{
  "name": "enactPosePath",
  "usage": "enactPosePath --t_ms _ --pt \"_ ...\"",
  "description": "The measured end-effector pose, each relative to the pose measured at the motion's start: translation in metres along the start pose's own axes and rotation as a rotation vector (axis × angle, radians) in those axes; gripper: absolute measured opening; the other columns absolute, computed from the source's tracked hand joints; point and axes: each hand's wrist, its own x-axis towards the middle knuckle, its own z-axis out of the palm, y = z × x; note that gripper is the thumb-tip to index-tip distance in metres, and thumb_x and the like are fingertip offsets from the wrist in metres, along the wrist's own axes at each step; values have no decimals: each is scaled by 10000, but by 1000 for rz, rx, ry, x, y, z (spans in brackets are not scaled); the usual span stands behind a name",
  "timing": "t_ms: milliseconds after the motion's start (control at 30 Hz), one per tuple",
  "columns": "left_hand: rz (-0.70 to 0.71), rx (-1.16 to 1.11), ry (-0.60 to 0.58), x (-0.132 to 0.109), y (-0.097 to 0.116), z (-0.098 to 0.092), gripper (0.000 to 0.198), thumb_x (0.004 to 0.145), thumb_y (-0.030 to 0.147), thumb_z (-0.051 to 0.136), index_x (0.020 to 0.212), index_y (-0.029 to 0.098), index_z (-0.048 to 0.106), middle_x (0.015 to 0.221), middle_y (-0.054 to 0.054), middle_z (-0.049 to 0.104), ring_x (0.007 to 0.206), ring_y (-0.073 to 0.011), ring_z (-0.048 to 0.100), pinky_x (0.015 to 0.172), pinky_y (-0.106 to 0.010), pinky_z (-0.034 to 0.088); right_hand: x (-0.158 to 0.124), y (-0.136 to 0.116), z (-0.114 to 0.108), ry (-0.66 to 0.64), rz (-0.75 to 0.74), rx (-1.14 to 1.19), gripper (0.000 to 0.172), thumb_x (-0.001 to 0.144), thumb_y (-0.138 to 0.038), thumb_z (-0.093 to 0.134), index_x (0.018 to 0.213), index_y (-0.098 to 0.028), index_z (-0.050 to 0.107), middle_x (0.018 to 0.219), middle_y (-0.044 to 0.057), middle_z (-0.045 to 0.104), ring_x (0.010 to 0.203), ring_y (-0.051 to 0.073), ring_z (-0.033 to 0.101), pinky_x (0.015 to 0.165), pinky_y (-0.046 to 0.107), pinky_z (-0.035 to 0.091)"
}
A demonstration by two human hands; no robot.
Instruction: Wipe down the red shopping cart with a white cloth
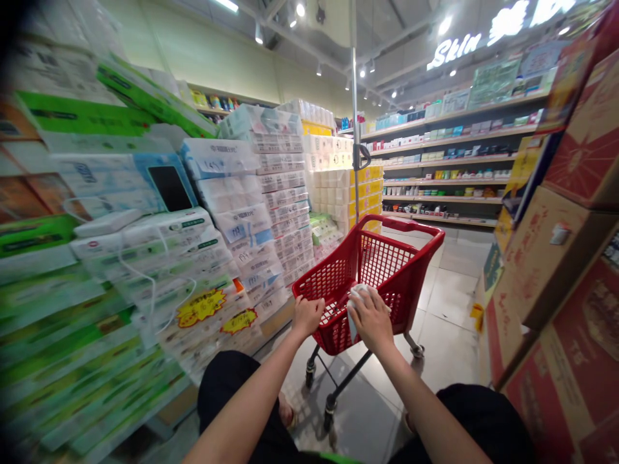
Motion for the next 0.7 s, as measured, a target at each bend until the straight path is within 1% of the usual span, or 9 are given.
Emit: enactPosePath --t_ms 67,133,233,300,367,467,533,600,700 --pt "-10 13 1 -1 -2 -2 543 996 436 270 786 243 732 841 -47 739 881 -225 618 1078 -454 240 -4 -24 -1 4 4 23 392 969 -418 411 1333 -337 532 1356 18 557 1398 271 306 1140 497 281" --pt "-16 22 -1 -3 -4 -3 535 995 423 271 778 249 728 828 -41 736 886 -223 620 1073 -452 239 -7 -40 -3 -8 -36 51 393 961 -415 443 1341 -357 529 1349 5 569 1377 269 343 1125 483 311" --pt "-13 26 -11 -6 -6 -5 540 995 401 260 764 247 722 820 -47 732 876 -225 621 1067 -462 229 -5 -44 -6 -48 -133 88 416 963 -389 456 1376 -375 497 1363 -11 566 1357 255 381 1116 467 335" --pt "-3 22 -25 -7 -7 -6 541 993 402 261 757 243 720 818 -51 730 856 -225 619 1056 -468 233 -1 -30 -8 -93 -205 110 440 964 -367 457 1403 -386 465 1384 -27 553 1348 232 401 1114 446 352" --pt "12 15 -45 -7 -8 -9 525 984 440 293 749 245 720 795 -44 727 834 -221 615 1041 -466 247 4 -4 -9 -122 -231 116 452 969 -349 435 1419 -385 446 1411 -40 530 1358 213 396 1123 433 353" --pt "78 -50 -142 -7 -14 -18 487 945 564 373 784 269 726 786 -13 723 848 -213 605 1050 -456 237 11 42 -9 -81 -118 75 459 984 -339 352 1435 -354 436 1465 -43 470 1415 211 316 1152 453 318" --pt "160 -136 -246 -7 -20 -26 456 894 649 433 867 302 727 872 11 729 920 -214 589 1070 -447 215 13 66 -8 -56 -38 56 468 986 -349 321 1440 -335 432 1489 -42 438 1435 210 277 1158 459 311" --pt "241 -211 -322 -8 -26 -35 431 827 700 514 944 336 714 986 31 719 1011 -223 558 1087 -436 193 13 77 -6 -43 7 54 467 986 -359 314 1432 -324 445 1497 -44 427 1441 207 260 1161 455 312" --pt "312 -267 -361 -10 -31 -44 422 750 700 623 994 363 692 1068 45 694 1079 -232 517 1094 -424 178 10 66 -1 -9 56 64 447 985 -358 320 1396 -314 491 1482 -45 448 1440 211 247 1166 447 310"
